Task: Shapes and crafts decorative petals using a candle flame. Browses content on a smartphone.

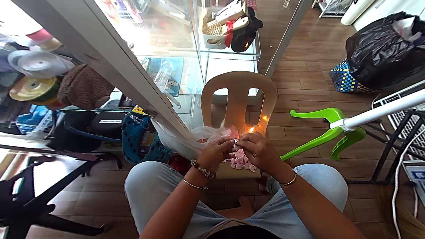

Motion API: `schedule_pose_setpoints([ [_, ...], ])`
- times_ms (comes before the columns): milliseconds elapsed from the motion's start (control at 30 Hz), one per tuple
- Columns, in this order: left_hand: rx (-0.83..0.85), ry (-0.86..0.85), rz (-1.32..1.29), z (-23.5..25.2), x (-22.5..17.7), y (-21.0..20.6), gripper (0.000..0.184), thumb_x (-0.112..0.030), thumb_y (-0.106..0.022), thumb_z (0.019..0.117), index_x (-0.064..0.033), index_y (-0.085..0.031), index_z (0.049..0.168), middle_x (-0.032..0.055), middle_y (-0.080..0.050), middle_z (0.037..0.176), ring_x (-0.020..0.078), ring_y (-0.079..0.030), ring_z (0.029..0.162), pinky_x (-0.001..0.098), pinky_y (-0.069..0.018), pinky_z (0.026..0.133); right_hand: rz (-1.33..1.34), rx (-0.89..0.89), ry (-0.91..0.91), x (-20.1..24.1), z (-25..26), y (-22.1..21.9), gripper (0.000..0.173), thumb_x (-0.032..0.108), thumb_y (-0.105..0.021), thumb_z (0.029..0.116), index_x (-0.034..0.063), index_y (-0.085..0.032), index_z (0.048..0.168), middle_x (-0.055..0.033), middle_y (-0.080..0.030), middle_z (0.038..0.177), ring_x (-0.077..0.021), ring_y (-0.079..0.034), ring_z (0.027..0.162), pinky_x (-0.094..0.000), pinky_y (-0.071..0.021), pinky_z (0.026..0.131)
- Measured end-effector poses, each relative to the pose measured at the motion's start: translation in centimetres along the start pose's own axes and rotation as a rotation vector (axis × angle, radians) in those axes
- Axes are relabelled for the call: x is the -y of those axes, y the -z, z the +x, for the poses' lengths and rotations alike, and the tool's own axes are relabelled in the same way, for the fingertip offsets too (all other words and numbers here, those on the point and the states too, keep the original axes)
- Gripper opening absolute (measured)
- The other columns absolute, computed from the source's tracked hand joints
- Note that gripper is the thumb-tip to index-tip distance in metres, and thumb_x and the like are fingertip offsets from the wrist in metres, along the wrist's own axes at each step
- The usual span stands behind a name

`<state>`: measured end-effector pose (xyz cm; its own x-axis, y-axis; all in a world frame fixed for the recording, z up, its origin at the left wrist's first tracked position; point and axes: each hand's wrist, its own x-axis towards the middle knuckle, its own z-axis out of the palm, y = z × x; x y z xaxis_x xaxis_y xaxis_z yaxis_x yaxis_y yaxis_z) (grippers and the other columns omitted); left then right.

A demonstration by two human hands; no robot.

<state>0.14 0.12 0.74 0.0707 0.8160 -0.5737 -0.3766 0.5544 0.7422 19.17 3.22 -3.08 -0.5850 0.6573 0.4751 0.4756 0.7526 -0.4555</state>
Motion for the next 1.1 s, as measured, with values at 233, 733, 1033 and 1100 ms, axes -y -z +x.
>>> schedule_pose_setpoints([
  [233,0.0,-0.1,0.018,0.2,0.3,0.0,0.021,0.01,-0.063,0.0938,0.0019,-0.061,0.113,0.0074,-0.069,0.094,0.0128,-0.07,0.08,0.0257,-0.0595,0.073,0.256,-0.004,-0.204,0.5,0.2,0.5,0.028,0.012,-0.055,0.0979,0.0085,-0.078,0.114,-0.0076,-0.069,0.105,-0.0132,-0.064,0.089,-0.0281,-0.0545,0.074],
  [733,-0.089,-0.284,-0.03,1.2,0.7,-2.3,0.025,0.009,-0.068,0.0913,-0.0003,-0.063,0.114,0.0084,-0.07,0.099,0.0153,-0.069,0.083,0.0302,-0.0604,0.076,1.258,-0.187,-1.129,2.5,2.9,1.1,0.006,0.007,-0.064,0.0998,0.0024,-0.064,0.104,-0.0084,-0.069,0.094,-0.0143,-0.068,0.083,-0.0274,-0.0569,0.071],
  [1033,0.109,-0.037,0.062,0.4,-0.3,-2.3,0.023,-0.006,-0.057,0.1034,-0.0046,-0.054,0.126,0.0071,-0.07,0.098,0.0141,-0.071,0.079,0.0279,-0.0607,0.073,0.639,-0.23,-0.621,0.7,1.6,1.2,0.007,0.01,-0.073,0.0934,0.0044,-0.074,0.098,-0.0029,-0.07,0.098,-0.0068,-0.066,0.083,-0.0221,-0.0565,0.072],
  [1100,0.144,0.026,-0.015,0.1,-0.5,-2.3,0.017,-0.018,-0.047,0.1095,-0.0063,-0.055,0.119,0.0061,-0.071,0.092,0.0137,-0.071,0.078,0.0269,-0.0605,0.072,0.34,-0.247,-0.328,0.1,1.2,1.3,0.011,0.015,-0.072,0.0939,0.0068,-0.078,0.099,-0.006,-0.068,0.107,-0.0097,-0.065,0.093,-0.0244,-0.056,0.081],
])
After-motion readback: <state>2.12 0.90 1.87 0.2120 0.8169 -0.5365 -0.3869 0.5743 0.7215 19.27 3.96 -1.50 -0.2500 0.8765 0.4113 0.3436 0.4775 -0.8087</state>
